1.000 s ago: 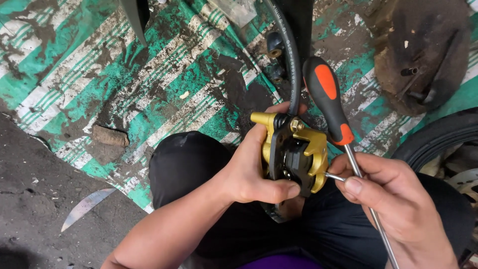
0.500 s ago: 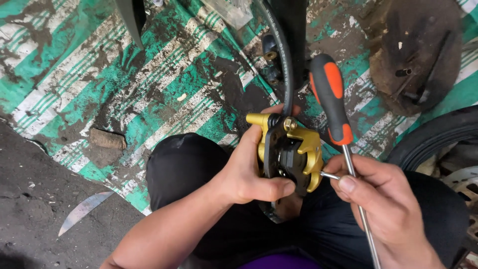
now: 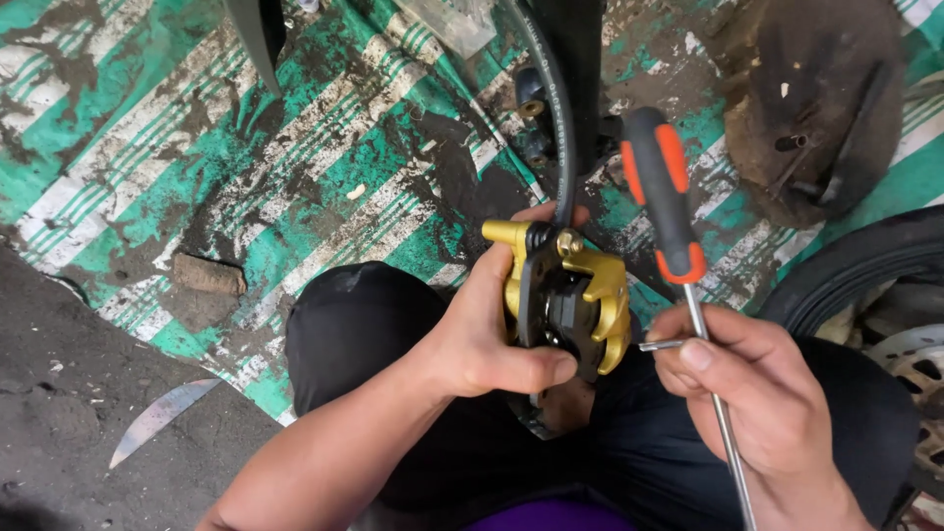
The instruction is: The person is inspecting and working on a motorcycle brake caliper using an Allen key and a screwdriver to adjust bolts.
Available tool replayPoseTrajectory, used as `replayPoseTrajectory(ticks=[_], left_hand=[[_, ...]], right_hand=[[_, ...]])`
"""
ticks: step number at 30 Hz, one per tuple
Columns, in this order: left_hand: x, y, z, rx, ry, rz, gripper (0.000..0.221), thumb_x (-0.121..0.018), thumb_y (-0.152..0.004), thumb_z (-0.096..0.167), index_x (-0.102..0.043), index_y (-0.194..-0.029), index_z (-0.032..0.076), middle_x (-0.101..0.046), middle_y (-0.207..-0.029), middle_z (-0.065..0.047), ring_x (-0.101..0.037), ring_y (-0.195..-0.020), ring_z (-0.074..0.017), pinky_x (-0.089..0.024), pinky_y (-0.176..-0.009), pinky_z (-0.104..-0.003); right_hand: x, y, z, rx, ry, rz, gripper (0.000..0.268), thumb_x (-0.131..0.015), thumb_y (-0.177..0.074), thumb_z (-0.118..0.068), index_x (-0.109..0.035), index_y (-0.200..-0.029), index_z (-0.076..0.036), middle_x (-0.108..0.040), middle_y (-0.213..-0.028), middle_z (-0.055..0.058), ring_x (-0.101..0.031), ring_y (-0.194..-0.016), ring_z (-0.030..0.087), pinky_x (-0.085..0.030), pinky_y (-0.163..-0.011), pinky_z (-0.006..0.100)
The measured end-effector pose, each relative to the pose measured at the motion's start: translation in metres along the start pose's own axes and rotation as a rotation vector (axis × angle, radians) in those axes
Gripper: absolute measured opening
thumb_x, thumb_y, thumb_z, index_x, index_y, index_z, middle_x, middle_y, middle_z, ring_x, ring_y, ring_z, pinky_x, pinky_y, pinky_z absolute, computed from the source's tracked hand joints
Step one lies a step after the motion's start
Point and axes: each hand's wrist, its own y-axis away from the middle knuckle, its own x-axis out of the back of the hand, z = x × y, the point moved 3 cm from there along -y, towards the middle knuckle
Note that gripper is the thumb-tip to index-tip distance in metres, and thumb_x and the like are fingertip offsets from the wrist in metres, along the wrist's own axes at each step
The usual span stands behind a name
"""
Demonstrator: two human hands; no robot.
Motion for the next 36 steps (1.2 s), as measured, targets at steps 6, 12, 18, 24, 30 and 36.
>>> replayPoseTrajectory(ticks=[6, 12, 18, 24, 30, 36], left_hand=[[-0.002, -0.003, 0.005, -0.011, -0.051, 0.005, 0.108, -0.087, -0.074, 0.016, -0.034, -0.168, 0.003, -0.064, -0.129, -0.006, -0.07, -0.106, -0.0157, -0.058, -0.088, -0.027], [0.001, -0.002, 0.001, -0.044, -0.063, 0.033, 0.11, -0.088, -0.073, 0.023, -0.035, -0.167, 0.001, -0.051, -0.153, -0.009, -0.066, -0.121, -0.0183, -0.058, -0.097, -0.03], [0.001, -0.001, 0.002, -0.057, -0.094, 0.031, 0.109, -0.088, -0.073, 0.024, -0.035, -0.166, 0.001, -0.043, -0.169, -0.01, -0.064, -0.127, -0.0206, -0.06, -0.099, -0.034], [0.004, -0.001, -0.006, -0.04, 0.019, 0.001, 0.114, -0.091, -0.074, 0.023, -0.032, -0.17, 0.002, -0.053, -0.153, -0.008, -0.066, -0.123, -0.0194, -0.06, -0.099, -0.033], [0.002, 0.0, -0.009, -0.058, 0.291, -0.069, 0.118, -0.095, -0.077, 0.021, -0.03, -0.173, 0.001, -0.057, -0.154, -0.012, -0.068, -0.131, -0.0263, -0.058, -0.112, -0.04], [0.003, 0.002, -0.018, -0.081, 0.453, -0.12, 0.12, -0.094, -0.08, 0.011, -0.025, -0.178, 0.002, -0.061, -0.154, -0.024, -0.069, -0.137, -0.0477, -0.061, -0.115, -0.062]], right_hand=[[0.0, 0.002, -0.005, 0.071, -0.109, -0.05, 0.034, -0.065, -0.101, -0.012, -0.069, -0.12, 0.017, -0.038, -0.068, 0.001, -0.036, -0.063, 0.017, -0.03, -0.064, 0.034], [0.004, 0.003, -0.005, 0.034, -0.19, -0.087, 0.029, -0.068, -0.101, -0.012, -0.071, -0.116, 0.012, -0.046, -0.074, 0.004, -0.037, -0.064, 0.015, -0.031, -0.063, 0.033], [-0.001, 0.001, -0.011, 0.041, -0.33, -0.269, 0.022, -0.071, -0.105, -0.012, -0.072, -0.118, 0.005, -0.048, -0.085, 0.006, -0.036, -0.061, 0.014, -0.03, -0.062, 0.034], [0.001, 0.014, 0.0, 0.204, 0.175, 0.095, 0.019, -0.07, -0.096, -0.01, -0.073, -0.109, 0.004, -0.051, -0.075, 0.004, -0.04, -0.063, 0.012, -0.033, -0.063, 0.031], [-0.023, 0.028, -0.02, 0.484, 1.098, 0.27, 0.015, -0.074, -0.096, -0.017, -0.081, -0.104, -0.007, -0.081, -0.095, 0.004, -0.075, -0.08, 0.017, -0.056, -0.082, 0.03], [-0.042, 0.026, -0.026, 0.708, 1.031, 0.161, 0.013, -0.073, -0.098, -0.006, -0.078, -0.1, 0.005, -0.081, -0.094, 0.013, -0.076, -0.077, 0.022, -0.062, -0.077, 0.034]])
